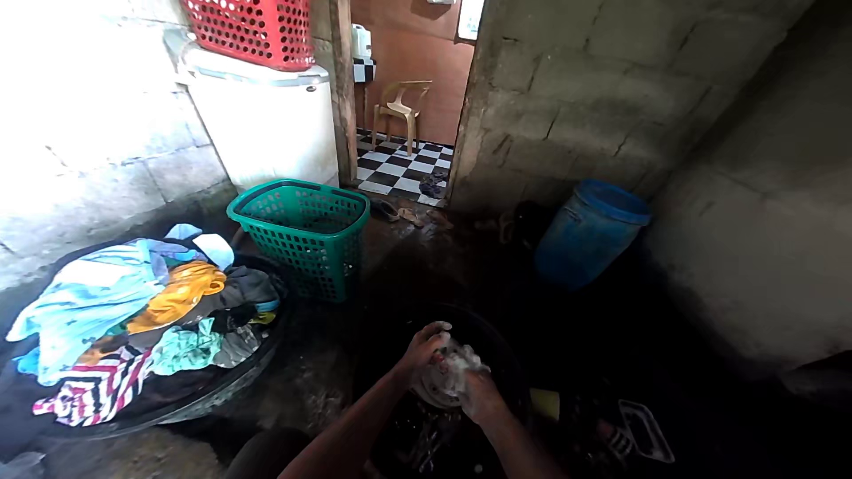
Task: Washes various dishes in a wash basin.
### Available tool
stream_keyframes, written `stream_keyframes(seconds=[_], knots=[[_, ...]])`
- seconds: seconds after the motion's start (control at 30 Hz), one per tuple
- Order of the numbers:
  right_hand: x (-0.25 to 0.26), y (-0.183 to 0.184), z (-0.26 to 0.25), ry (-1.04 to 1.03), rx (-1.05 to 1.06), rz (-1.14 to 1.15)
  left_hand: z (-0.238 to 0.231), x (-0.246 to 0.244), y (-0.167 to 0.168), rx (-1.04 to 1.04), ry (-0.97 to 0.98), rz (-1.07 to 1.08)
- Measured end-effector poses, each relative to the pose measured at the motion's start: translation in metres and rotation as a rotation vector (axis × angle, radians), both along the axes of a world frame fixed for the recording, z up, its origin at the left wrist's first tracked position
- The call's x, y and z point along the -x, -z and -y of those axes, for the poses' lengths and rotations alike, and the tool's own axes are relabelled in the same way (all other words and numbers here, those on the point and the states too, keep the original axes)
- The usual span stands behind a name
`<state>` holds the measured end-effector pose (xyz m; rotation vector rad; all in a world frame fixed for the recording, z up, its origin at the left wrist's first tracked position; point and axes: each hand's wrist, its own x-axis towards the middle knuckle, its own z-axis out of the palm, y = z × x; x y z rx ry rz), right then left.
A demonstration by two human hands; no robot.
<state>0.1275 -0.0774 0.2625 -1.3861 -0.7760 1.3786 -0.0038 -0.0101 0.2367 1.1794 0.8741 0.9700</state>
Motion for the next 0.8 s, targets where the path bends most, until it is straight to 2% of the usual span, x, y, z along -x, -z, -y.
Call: stream_keyframes(seconds=[0.07,0.13,0.17,0.23,0.27,0.33,0.4,0.47,0.5,0.53,0.6,0.7,0.73,0.8], knots=[[-0.001,0.018,0.002,-0.144,-0.278,0.520,-0.007,0.010,0.002,0.223,0.141,0.008],[-0.012,0.041,0.001,-0.369,-0.587,1.047,-0.011,0.015,-0.004,0.370,0.171,-0.011],[-0.018,0.047,0.001,-0.462,-0.692,1.233,-0.011,0.015,-0.006,0.376,0.133,-0.045],[-0.024,0.047,0.003,-0.627,-0.636,1.326,-0.008,0.010,-0.012,0.306,-0.014,-0.140],[-0.023,0.044,0.003,-0.653,-0.552,1.250,-0.005,0.006,-0.016,0.266,-0.076,-0.187],[-0.018,0.043,0.002,-0.520,-0.492,0.979,-0.003,0.000,-0.020,0.159,-0.154,-0.226],[-0.007,0.026,0.003,-0.311,-0.315,0.542,-0.001,0.000,-0.017,0.046,-0.171,-0.173],[-0.004,0.011,0.001,-0.162,-0.063,-0.019,0.001,-0.001,-0.010,-0.069,-0.191,-0.108],[-0.004,0.006,-0.001,-0.119,0.014,-0.166,0.002,-0.001,-0.007,-0.110,-0.189,-0.081],[-0.002,0.001,-0.002,-0.087,0.054,-0.193,0.002,-0.002,-0.004,-0.124,-0.180,-0.064],[0.003,-0.002,0.002,-0.063,-0.015,0.052,0.001,-0.002,0.001,-0.042,-0.108,-0.017],[0.000,0.024,0.007,-0.224,-0.416,0.867,-0.004,0.006,-0.002,0.214,0.079,-0.020],[-0.004,0.034,0.007,-0.306,-0.509,1.097,-0.006,0.008,-0.005,0.262,0.099,-0.045],[-0.013,0.032,0.012,-0.571,-0.503,1.379,-0.008,0.009,-0.008,0.266,0.057,-0.107]])
